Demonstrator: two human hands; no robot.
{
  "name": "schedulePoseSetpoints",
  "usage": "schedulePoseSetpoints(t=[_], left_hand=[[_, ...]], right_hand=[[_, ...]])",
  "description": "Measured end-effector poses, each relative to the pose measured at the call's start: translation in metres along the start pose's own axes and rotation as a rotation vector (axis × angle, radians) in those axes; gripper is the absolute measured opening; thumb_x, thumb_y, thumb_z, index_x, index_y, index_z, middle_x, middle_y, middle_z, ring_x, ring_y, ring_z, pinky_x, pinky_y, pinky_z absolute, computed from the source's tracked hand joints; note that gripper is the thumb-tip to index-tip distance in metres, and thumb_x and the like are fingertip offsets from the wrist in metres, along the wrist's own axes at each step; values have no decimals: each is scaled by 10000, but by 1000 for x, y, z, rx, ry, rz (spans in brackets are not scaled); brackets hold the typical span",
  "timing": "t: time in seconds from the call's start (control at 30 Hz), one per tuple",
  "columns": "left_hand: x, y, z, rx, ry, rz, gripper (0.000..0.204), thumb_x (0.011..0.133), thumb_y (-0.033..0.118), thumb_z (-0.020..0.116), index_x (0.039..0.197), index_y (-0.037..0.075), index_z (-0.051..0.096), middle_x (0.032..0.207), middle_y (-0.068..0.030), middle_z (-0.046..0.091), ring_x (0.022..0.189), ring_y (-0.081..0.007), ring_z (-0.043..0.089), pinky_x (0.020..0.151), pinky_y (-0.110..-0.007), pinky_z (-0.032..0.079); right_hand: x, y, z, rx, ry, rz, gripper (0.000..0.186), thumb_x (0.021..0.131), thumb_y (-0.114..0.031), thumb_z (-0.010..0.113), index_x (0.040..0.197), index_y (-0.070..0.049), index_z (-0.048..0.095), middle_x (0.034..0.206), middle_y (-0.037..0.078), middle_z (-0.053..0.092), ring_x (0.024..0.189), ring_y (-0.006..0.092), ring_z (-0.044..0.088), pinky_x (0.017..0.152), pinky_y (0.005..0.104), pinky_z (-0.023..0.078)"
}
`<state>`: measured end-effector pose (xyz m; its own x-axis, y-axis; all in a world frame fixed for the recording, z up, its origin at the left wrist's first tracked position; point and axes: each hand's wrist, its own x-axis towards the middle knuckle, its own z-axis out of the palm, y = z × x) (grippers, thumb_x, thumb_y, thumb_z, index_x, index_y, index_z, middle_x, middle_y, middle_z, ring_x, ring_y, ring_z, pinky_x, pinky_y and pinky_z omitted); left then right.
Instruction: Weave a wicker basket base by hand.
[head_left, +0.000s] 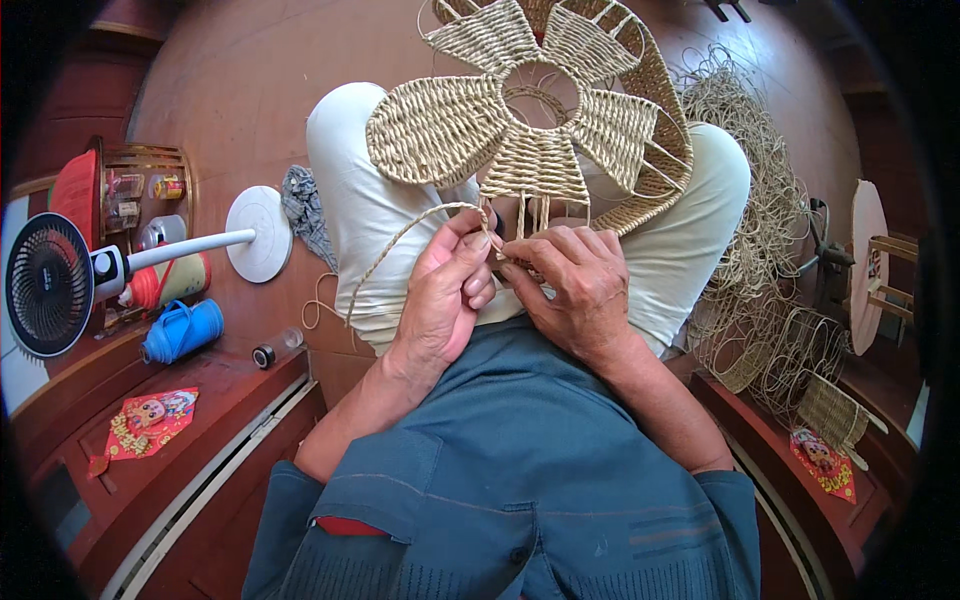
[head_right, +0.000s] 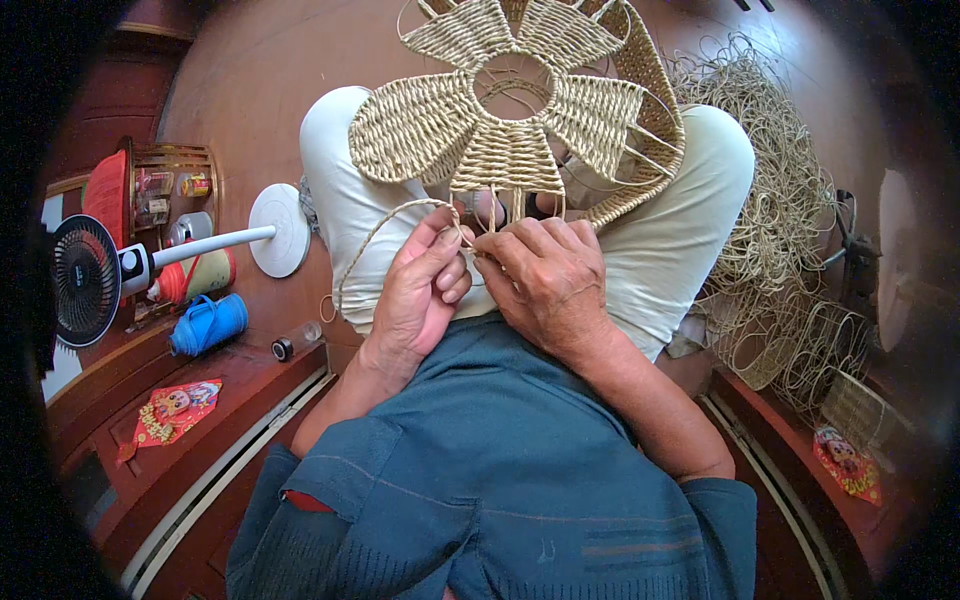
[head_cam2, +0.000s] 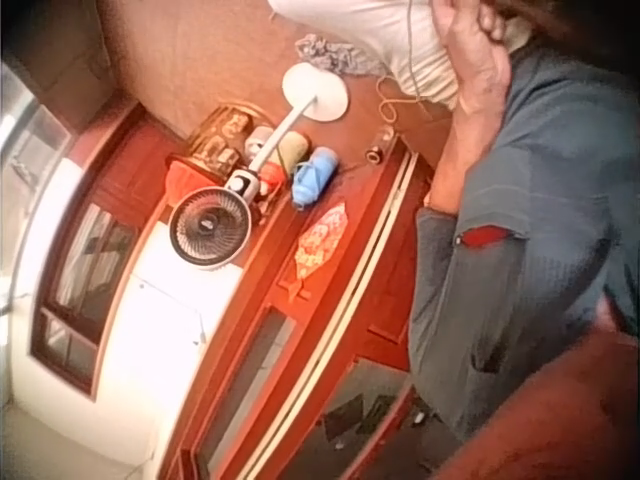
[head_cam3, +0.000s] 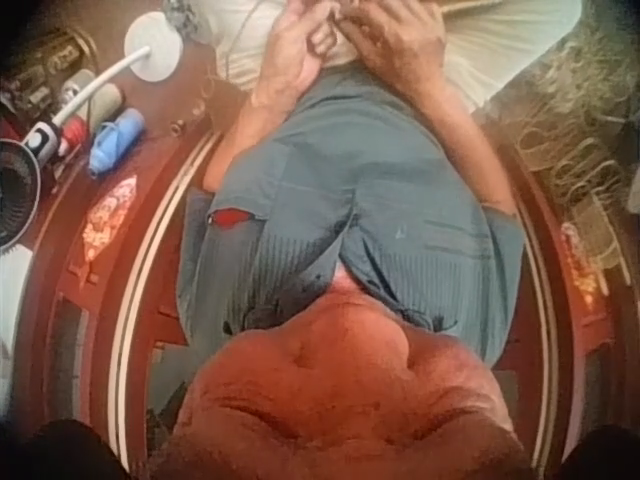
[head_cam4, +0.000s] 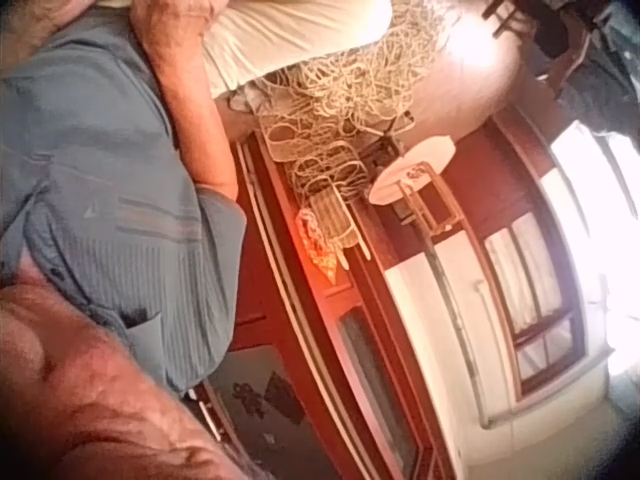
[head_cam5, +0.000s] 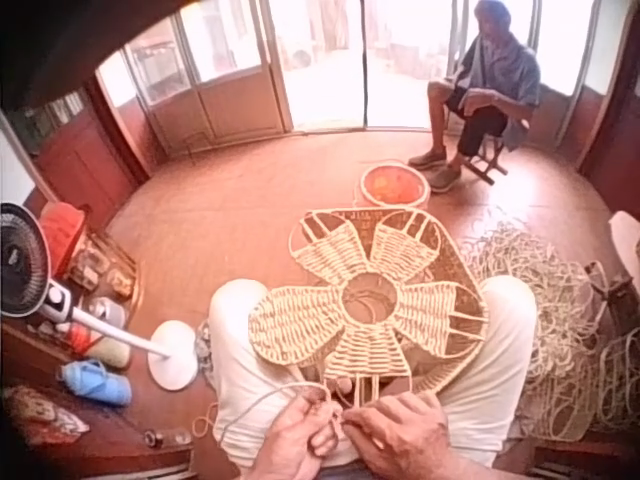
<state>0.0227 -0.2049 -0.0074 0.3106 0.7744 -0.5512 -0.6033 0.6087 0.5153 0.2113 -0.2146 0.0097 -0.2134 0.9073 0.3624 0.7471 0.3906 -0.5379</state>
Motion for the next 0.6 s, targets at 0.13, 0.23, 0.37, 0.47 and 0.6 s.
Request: schedulePoseSetpoints(t=[0.13,0.23,0.37,0.47,0.6], left_hand=[[-13,6,-6,-37,42,-29,241,1125,132,592,1361,85,578,926,13,587,632,-34,415,545,-206,352],[-33,12,0,-20,4,-88,237,1137,136,555,1366,80,571,833,32,523,594,-38,372,514,-210,332],[-53,26,34,91,42,-125,221,1152,176,535,1344,74,580,767,43,480,583,-30,323,509,-199,303],[-55,32,39,122,73,-143,233,1153,184,540,1351,67,580,777,37,499,587,-27,331,514,-195,307],[-59,40,44,156,57,-130,304,1151,194,554,1409,34,567,804,27,553,604,-25,379,527,-197,329]], right_hand=[[-1,-1,-4,9,-54,42,218,838,-157,852,1043,-181,781,963,-21,734,913,221,685,823,393,474],[0,2,-1,8,-46,17,214,835,-133,836,1036,-176,775,945,-18,720,900,223,683,804,395,463],[-2,0,2,9,-32,15,210,832,-135,845,1026,-166,770,901,-7,685,878,225,673,794,394,443],[-5,3,4,41,0,21,209,821,-142,857,1008,-162,766,874,-5,672,852,224,664,796,400,435],[3,-6,0,105,28,45,224,798,-191,889,979,-160,760,844,-15,670,807,219,652,781,405,423]])
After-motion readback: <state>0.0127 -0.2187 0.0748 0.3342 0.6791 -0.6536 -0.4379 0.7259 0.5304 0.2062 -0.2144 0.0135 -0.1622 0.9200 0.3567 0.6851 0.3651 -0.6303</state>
